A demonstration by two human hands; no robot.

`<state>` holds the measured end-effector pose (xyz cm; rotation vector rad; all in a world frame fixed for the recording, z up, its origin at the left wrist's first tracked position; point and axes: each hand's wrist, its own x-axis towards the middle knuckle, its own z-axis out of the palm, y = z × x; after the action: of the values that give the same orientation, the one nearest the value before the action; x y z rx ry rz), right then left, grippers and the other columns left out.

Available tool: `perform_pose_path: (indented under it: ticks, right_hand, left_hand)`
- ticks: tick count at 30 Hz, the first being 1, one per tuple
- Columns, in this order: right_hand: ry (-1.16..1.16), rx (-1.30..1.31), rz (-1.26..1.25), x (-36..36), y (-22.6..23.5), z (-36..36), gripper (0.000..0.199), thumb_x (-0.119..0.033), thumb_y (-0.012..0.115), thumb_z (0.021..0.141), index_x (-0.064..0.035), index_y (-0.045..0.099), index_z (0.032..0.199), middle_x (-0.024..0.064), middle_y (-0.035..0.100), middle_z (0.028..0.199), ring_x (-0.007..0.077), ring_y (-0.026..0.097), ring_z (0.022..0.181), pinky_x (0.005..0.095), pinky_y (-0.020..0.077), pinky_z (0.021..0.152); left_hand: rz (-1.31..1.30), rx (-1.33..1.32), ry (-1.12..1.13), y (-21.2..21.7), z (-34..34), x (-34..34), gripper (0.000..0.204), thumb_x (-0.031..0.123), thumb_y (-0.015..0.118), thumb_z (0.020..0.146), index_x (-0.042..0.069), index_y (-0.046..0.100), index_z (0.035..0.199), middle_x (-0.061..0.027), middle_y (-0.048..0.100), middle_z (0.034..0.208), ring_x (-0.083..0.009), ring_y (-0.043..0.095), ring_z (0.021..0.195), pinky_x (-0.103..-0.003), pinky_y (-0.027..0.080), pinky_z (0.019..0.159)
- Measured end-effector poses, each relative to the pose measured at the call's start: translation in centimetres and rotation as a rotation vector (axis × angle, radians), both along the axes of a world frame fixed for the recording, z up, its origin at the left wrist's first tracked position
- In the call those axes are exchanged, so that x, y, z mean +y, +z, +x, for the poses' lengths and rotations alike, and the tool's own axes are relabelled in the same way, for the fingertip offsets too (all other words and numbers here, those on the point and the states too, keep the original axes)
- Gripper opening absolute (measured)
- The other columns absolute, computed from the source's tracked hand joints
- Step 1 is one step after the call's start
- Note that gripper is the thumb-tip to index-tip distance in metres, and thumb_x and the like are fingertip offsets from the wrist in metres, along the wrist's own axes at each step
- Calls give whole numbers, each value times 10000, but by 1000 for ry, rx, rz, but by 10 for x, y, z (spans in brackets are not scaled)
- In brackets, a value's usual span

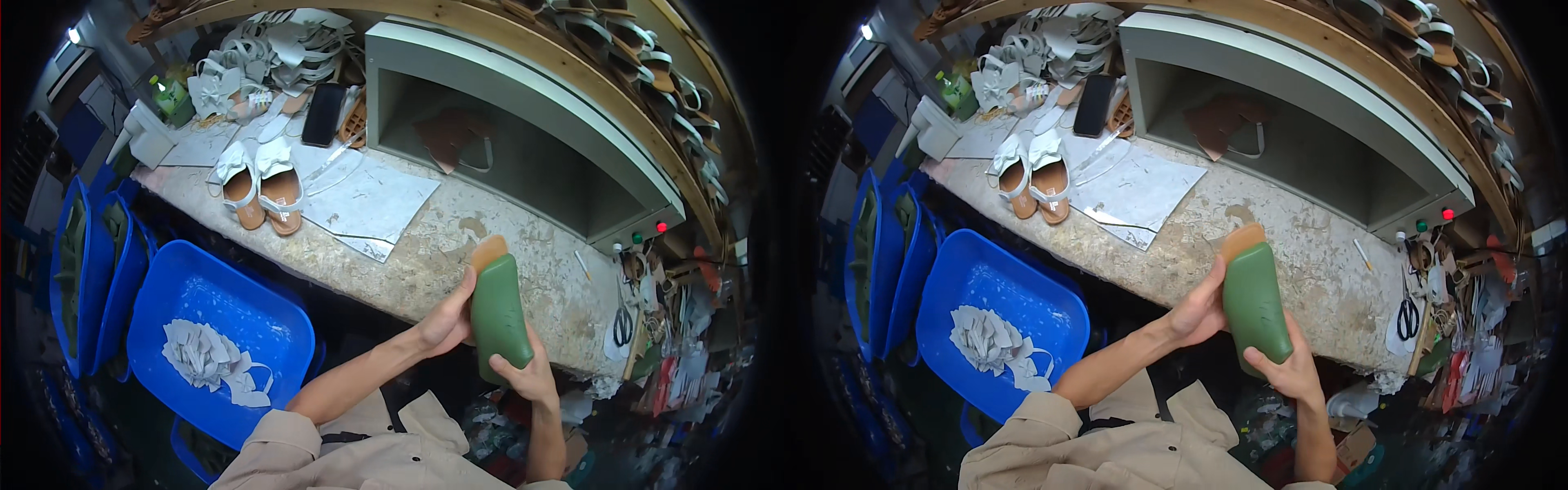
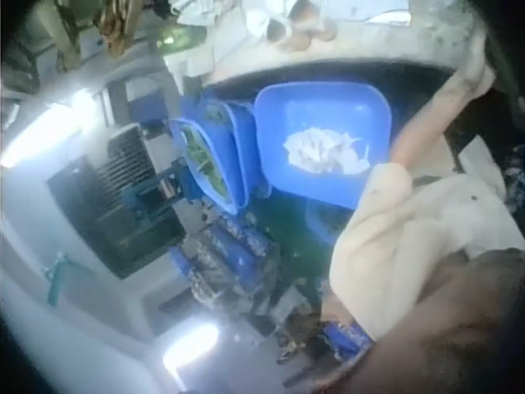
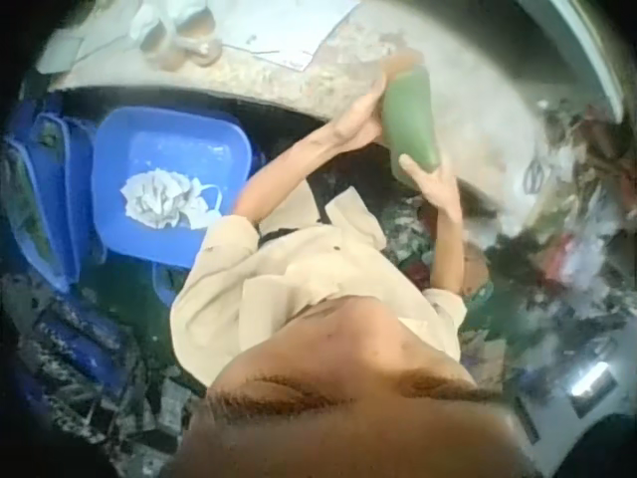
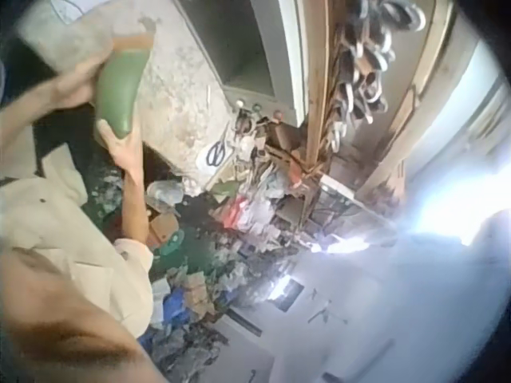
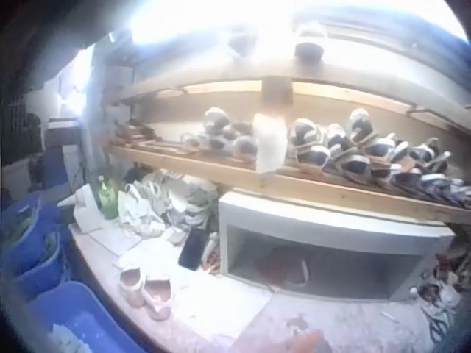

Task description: The person repeatedly assembles white slipper straps onto green slipper soles by hand. They pick up a strap and a sole, align the strap over the sole, and press the edges to secure it. The person handles multiple slipper units one at a time, placing each finished slipper on the workbench.

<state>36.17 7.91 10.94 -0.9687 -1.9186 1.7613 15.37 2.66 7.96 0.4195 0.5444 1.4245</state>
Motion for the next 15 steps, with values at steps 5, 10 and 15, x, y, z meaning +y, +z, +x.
perform_pose_path:
  ticks: [5, 10, 15]
  right_hand:
    - [-27, 136, -139, -20, -10, 27, 709, -137, 805, 840, 30, 470, 1442, 105, 614, 1279, 193, 576, 1186, 336, 434, 1046]
    - [-87, 166, -175, -48, -28, 35, 696, -126, 785, 854, 43, 459, 1446, 107, 615, 1294, 186, 573, 1197, 330, 426, 1052]
    - [-192, 30, -21, -67, -45, 25, 763, -110, 779, 863, 49, 387, 1497, 157, 612, 1326, 208, 593, 1212, 354, 464, 1034]
  left_hand:
    - [252, 708, -379, -30, -49, 47, 938, 757, 229, 995, 27, 280, 1582, -171, 422, 1561, -299, 436, 1421, -493, 431, 1123]
    - [368, 579, -143, -22, -19, 34, 778, 519, 485, 1055, 44, 205, 1605, -201, 406, 1574, -319, 496, 1381, -435, 397, 1151]
    - [179, 450, 7, -32, 31, 4, 593, 171, 591, 1041, 34, 312, 1545, -155, 478, 1514, -251, 505, 1369, -384, 426, 1127]
